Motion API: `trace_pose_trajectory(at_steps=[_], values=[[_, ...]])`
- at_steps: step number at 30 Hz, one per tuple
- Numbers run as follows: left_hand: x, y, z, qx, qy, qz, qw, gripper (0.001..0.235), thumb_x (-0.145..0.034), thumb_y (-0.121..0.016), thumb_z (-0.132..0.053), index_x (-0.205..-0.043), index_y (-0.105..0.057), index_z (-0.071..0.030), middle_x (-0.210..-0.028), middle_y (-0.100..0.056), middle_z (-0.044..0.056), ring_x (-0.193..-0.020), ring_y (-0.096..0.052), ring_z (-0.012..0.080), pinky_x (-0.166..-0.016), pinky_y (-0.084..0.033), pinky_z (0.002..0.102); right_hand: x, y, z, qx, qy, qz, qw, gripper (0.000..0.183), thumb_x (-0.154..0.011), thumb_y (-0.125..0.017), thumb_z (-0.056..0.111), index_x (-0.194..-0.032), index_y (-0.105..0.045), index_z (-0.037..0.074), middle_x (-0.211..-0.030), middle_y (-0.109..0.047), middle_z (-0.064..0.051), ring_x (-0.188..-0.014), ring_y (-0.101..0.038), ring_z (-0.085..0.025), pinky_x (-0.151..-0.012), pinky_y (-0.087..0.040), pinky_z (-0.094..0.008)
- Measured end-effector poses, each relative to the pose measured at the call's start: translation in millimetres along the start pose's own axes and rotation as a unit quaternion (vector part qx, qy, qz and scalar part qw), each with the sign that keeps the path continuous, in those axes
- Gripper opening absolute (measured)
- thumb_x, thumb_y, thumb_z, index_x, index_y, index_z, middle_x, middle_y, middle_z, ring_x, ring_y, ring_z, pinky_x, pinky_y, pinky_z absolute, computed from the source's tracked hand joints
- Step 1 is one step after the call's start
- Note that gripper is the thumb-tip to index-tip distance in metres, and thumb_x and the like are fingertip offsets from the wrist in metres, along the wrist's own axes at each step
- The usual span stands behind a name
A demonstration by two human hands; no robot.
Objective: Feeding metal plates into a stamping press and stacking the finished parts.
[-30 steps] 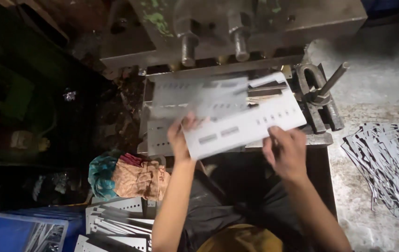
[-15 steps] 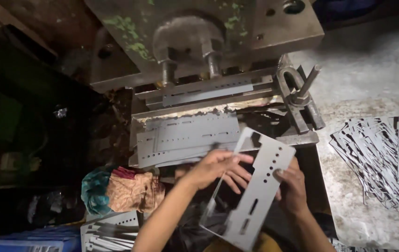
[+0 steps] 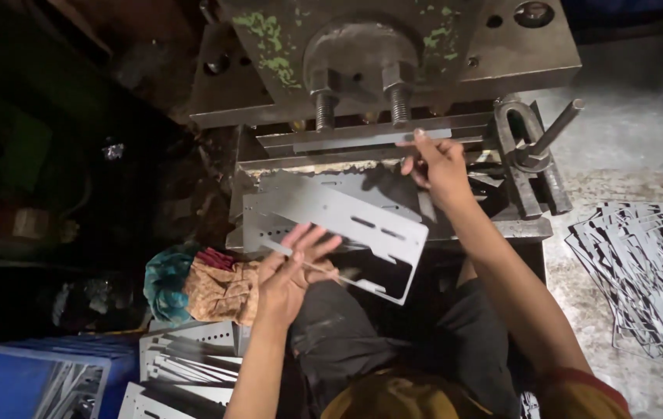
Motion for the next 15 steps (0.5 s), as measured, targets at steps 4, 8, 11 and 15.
trace_pose_trajectory(at_steps=[4,8,11,15], values=[[-33,6,10,0.005,-0.020,-0.037,0.999,0.053,-0.104,-0.053,-0.009,-0.151,-0.035,0.009,-0.150,-0.048,0.029,-0.135,-0.058,0.0435,-0.092,-0.061,0.051,36,0,15,-0.097,0.039,-0.009,0.994,0.030,-0.104,-0.060,0.016,-0.087,-0.070,-0.007,-0.058,-0.060,-0.008,-0.039,-0.040,-0.011,-0.037,-0.028,-0.026],[-98,-11,10,-0.030,-0.040,-0.137,0.989,0.050,-0.100,-0.053,-0.021,-0.144,-0.041,-0.001,-0.138,-0.056,0.024,-0.122,-0.064,0.0342,-0.092,-0.064,0.048,120,19,41,-0.033,0.047,-0.052,0.997,0.040,-0.102,-0.059,0.021,-0.066,-0.062,0.002,-0.049,-0.053,-0.006,-0.037,-0.042,-0.011,-0.037,-0.030,-0.026],[-148,-35,14,-0.148,-0.052,-0.078,0.985,0.054,-0.101,-0.055,-0.041,-0.127,-0.058,0.007,-0.119,-0.070,0.020,-0.103,-0.075,0.0294,-0.077,-0.069,0.039,178,57,18,0.019,0.011,-0.090,0.996,0.048,-0.099,-0.060,0.026,-0.056,-0.057,0.004,-0.045,-0.051,-0.007,-0.034,-0.041,-0.012,-0.035,-0.028,-0.026],[-180,-23,38,-0.247,0.004,-0.051,0.968,0.056,-0.102,-0.060,-0.044,-0.112,-0.066,0.011,-0.089,-0.078,0.024,-0.072,-0.079,0.0310,-0.053,-0.064,0.036,221,103,-47,0.007,-0.028,-0.116,0.993,0.046,-0.094,-0.063,0.028,-0.057,-0.060,0.000,-0.043,-0.052,-0.011,-0.031,-0.041,-0.014,-0.032,-0.030,-0.028]])
Point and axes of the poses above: each hand's wrist, its own x-axis away from the middle knuckle, its own y-axis out of the back of the hand, z = x × y, the point moved 9 cm from there along -x, towards the middle knuckle
